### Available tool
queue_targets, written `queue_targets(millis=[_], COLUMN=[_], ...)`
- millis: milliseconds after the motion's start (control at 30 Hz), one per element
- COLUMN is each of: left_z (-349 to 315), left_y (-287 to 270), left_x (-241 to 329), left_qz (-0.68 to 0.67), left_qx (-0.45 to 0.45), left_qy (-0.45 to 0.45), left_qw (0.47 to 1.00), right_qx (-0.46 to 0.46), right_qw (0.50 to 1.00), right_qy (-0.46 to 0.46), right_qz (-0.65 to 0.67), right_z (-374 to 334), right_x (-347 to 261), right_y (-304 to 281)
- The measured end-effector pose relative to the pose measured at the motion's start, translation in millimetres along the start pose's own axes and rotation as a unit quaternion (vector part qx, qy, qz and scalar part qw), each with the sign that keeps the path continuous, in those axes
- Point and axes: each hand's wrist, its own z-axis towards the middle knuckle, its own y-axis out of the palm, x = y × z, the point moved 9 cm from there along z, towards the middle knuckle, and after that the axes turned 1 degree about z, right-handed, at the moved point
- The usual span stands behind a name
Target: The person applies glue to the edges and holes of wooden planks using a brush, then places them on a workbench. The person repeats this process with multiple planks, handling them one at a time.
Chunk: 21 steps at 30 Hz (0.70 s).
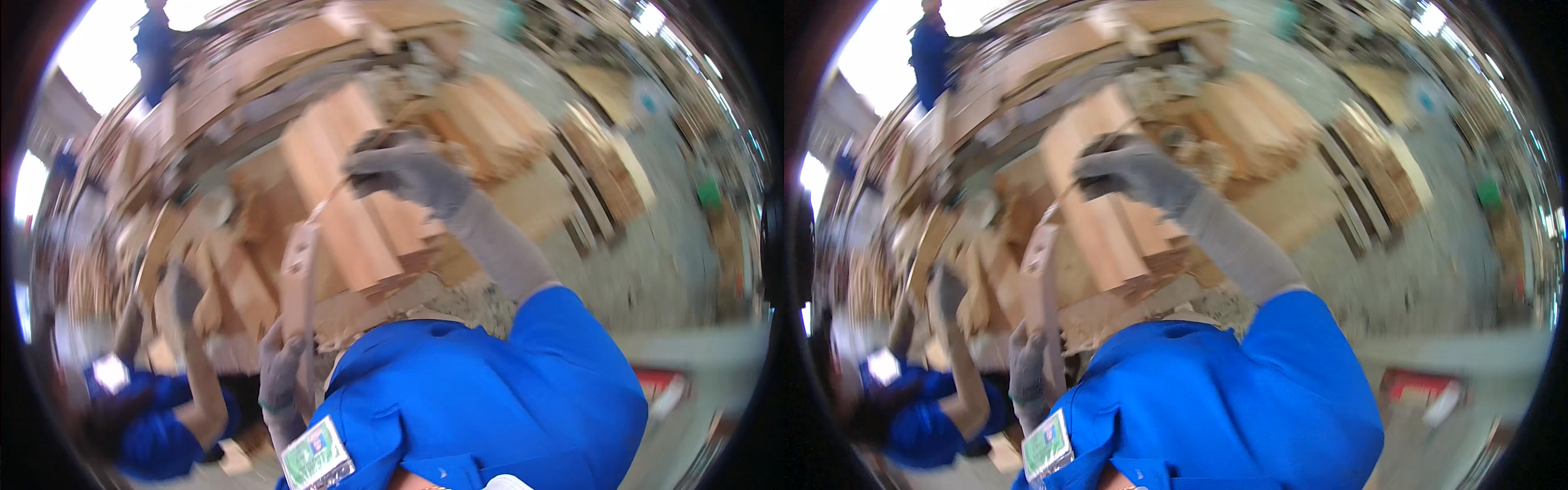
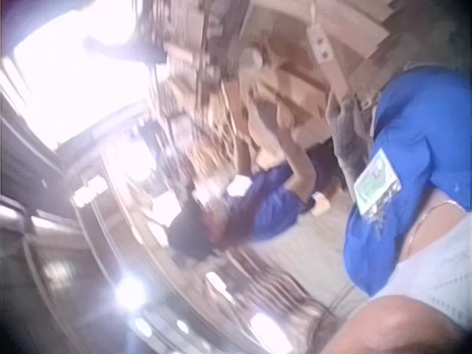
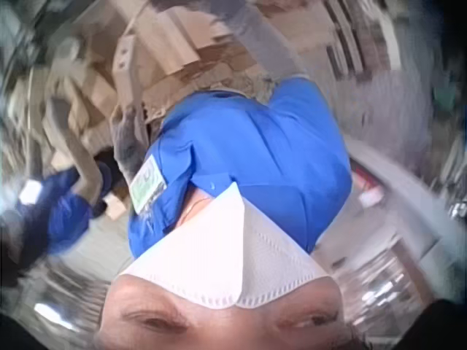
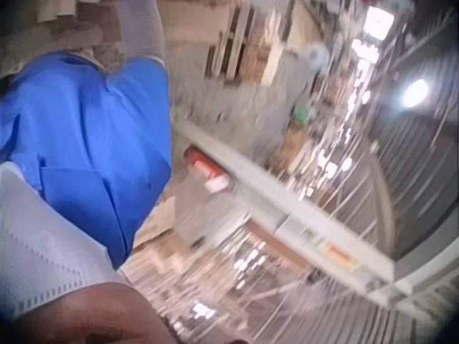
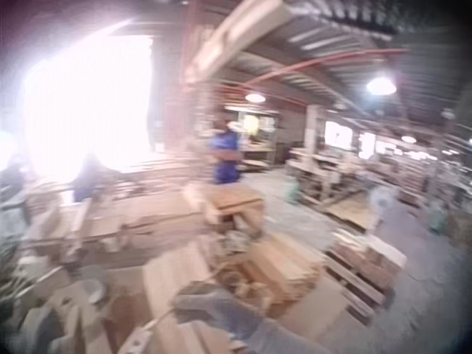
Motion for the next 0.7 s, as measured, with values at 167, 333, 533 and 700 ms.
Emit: queue_targets(millis=[167, 333, 533, 700], left_z=[41, 53, 49, 39], left_y=[36, 55, 61, 43], left_x=[5, 21, 24, 18], left_qz=[0.046, 0.048, 0.034, 0.045], left_qx=[-0.057, -0.094, -0.108, -0.078], left_qy=[-0.025, -0.027, -0.039, -0.062], left_qw=[0.997, 0.994, 0.993, 0.994], right_qx=[0.084, 0.09, 0.099, 0.055], right_qw=[0.992, 0.987, 0.989, 0.99], right_qy=[-0.024, -0.032, -0.03, -0.01], right_qz=[0.093, 0.127, 0.102, 0.127], right_z=[-35, -51, -46, -23], right_x=[-3, -4, -15, 2], right_y=[-75, -88, -80, -68])
